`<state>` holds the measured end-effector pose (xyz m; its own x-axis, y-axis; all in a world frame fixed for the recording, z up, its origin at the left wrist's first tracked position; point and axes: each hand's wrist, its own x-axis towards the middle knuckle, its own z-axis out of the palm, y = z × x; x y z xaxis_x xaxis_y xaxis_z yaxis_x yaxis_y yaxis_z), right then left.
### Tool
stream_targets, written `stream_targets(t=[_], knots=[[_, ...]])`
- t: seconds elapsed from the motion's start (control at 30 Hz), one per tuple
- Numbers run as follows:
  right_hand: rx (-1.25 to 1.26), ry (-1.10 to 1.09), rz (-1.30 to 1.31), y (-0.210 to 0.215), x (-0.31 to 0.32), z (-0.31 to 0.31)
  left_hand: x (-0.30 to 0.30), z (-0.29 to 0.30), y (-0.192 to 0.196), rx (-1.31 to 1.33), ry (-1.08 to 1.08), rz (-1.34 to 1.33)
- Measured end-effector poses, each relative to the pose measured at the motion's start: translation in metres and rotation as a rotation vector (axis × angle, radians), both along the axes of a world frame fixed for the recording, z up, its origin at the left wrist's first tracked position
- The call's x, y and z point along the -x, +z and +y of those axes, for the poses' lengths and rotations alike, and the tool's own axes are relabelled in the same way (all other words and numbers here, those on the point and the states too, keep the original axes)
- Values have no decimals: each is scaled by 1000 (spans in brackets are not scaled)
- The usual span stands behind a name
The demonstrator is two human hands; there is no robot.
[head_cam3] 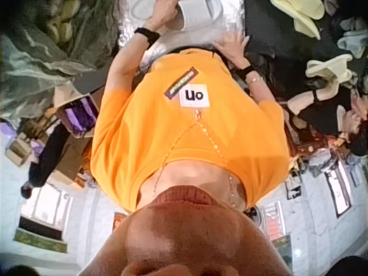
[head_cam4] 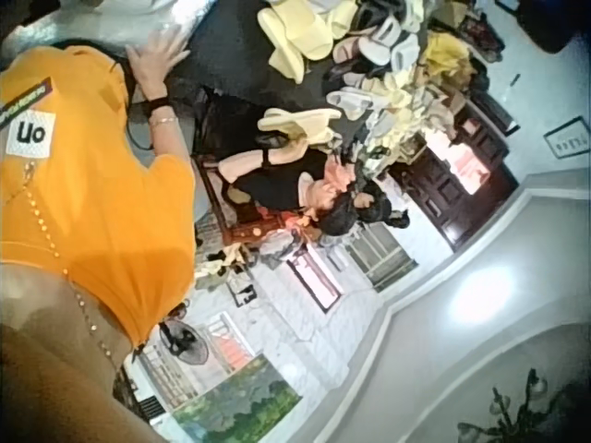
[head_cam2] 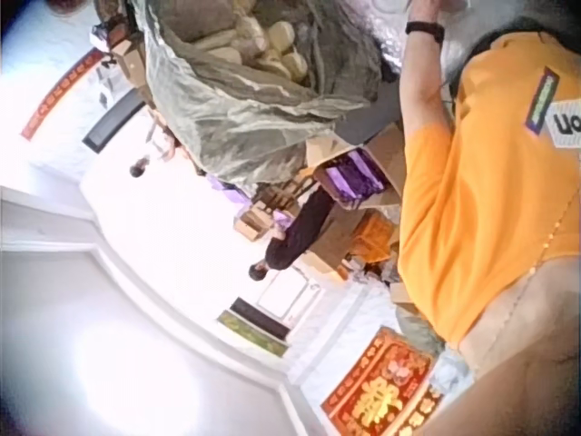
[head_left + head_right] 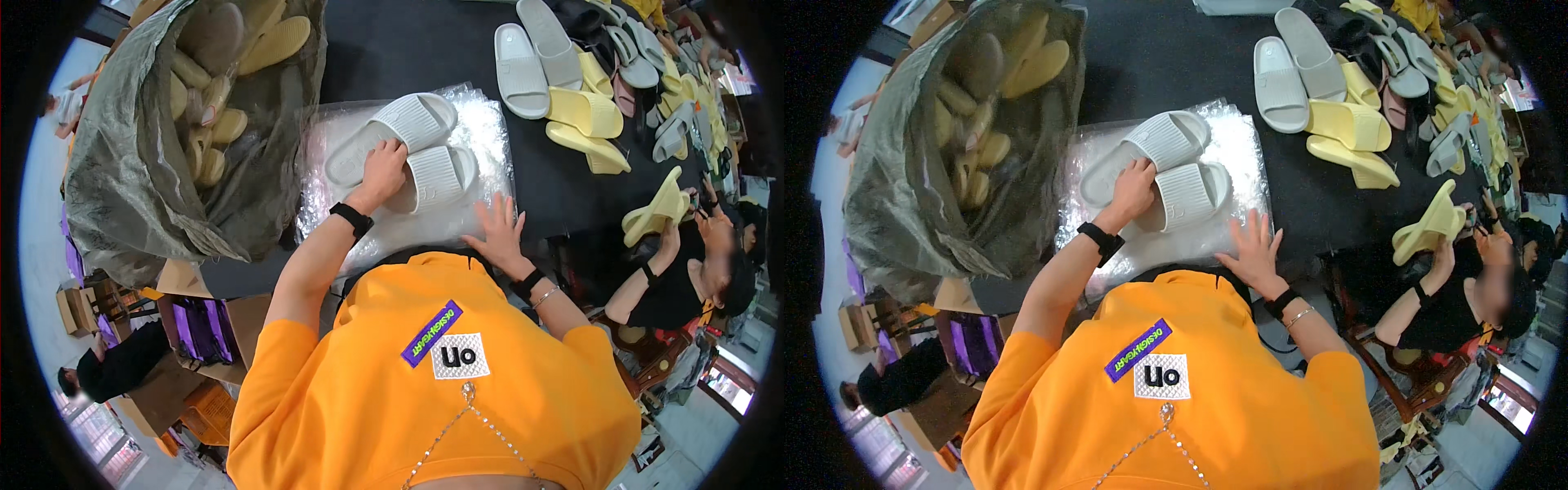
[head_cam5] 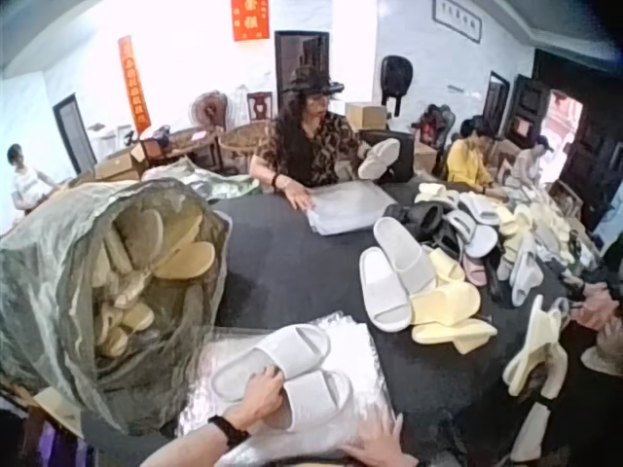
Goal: Packaging different pairs of slippers and sandals into plastic bags from a large sack.
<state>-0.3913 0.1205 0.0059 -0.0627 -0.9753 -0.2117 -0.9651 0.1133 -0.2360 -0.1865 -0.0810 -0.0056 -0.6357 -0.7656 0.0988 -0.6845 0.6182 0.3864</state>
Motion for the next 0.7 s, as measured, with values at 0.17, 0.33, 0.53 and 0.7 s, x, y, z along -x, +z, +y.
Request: stream_targets(t=[0.17,0.33,0.53,0.7], knots=[[132,109,-92,-33,27,8,-10,9,0,-97,25,28],[167,177,-149,-29,38,9,-25,26,3,-188,39,161],[114,54,-66,-17,17,16,-69,20,41,-317,104,532],[145,160,-77,-8,4,8,-179,-49,78,215,471,421]])
